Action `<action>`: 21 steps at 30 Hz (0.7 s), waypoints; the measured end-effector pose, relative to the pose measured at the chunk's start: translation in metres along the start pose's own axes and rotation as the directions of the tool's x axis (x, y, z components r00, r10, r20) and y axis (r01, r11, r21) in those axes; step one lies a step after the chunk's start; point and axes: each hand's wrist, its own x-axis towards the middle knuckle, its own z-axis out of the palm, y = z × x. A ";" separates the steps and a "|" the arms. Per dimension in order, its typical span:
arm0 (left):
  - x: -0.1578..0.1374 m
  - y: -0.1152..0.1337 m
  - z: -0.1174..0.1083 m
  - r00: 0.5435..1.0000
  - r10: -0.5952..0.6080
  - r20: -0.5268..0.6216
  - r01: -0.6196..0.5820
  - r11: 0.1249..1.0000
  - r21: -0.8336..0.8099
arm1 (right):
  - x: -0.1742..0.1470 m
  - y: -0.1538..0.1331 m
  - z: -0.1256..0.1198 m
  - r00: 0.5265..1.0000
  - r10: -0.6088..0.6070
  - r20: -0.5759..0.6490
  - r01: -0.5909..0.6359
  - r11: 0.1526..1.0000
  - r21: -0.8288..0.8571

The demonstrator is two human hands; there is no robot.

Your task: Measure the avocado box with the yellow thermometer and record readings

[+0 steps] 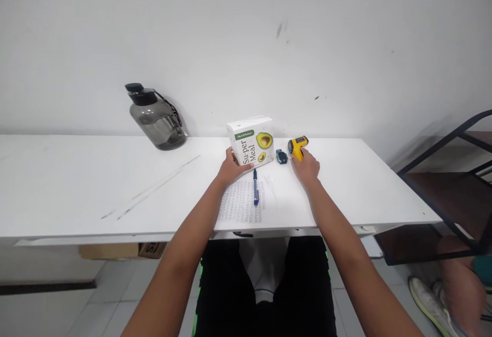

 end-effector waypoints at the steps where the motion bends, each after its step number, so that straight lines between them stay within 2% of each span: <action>1: 0.001 -0.001 0.000 1.000 0.001 0.000 -0.001 1.000 0.000 | 0.002 0.002 0.002 1.000 0.006 -0.003 -0.006 0.999 -0.052; 7: 0.000 -0.001 0.000 1.000 -0.011 0.010 0.011 1.000 0.007 | 0.006 0.013 0.012 0.997 -0.030 -0.069 0.018 0.986 -0.168; 12: -0.002 0.003 0.000 1.000 -0.009 0.018 0.009 1.000 0.010 | 0.002 0.007 0.008 0.994 -0.022 -0.108 -0.002 0.978 -0.209; 14: -0.002 0.003 0.000 1.000 -0.009 0.016 0.009 1.000 0.018 | -0.005 -0.001 0.004 0.983 -0.104 -0.151 0.074 0.979 -0.192; 16: 0.000 0.000 0.000 1.000 -0.007 0.006 0.007 1.000 0.024 | -0.016 -0.012 0.003 0.957 -0.249 -0.151 0.233 0.966 -0.116; 19: 0.003 -0.007 0.001 1.000 0.005 -0.003 -0.005 1.000 0.012 | -0.038 -0.029 0.010 0.895 -0.445 -0.032 0.445 0.886 0.132; 21: 0.006 -0.011 0.001 1.000 0.022 -0.008 -0.022 1.000 0.007 | -0.052 -0.038 0.017 0.816 -0.571 0.091 0.524 0.797 0.302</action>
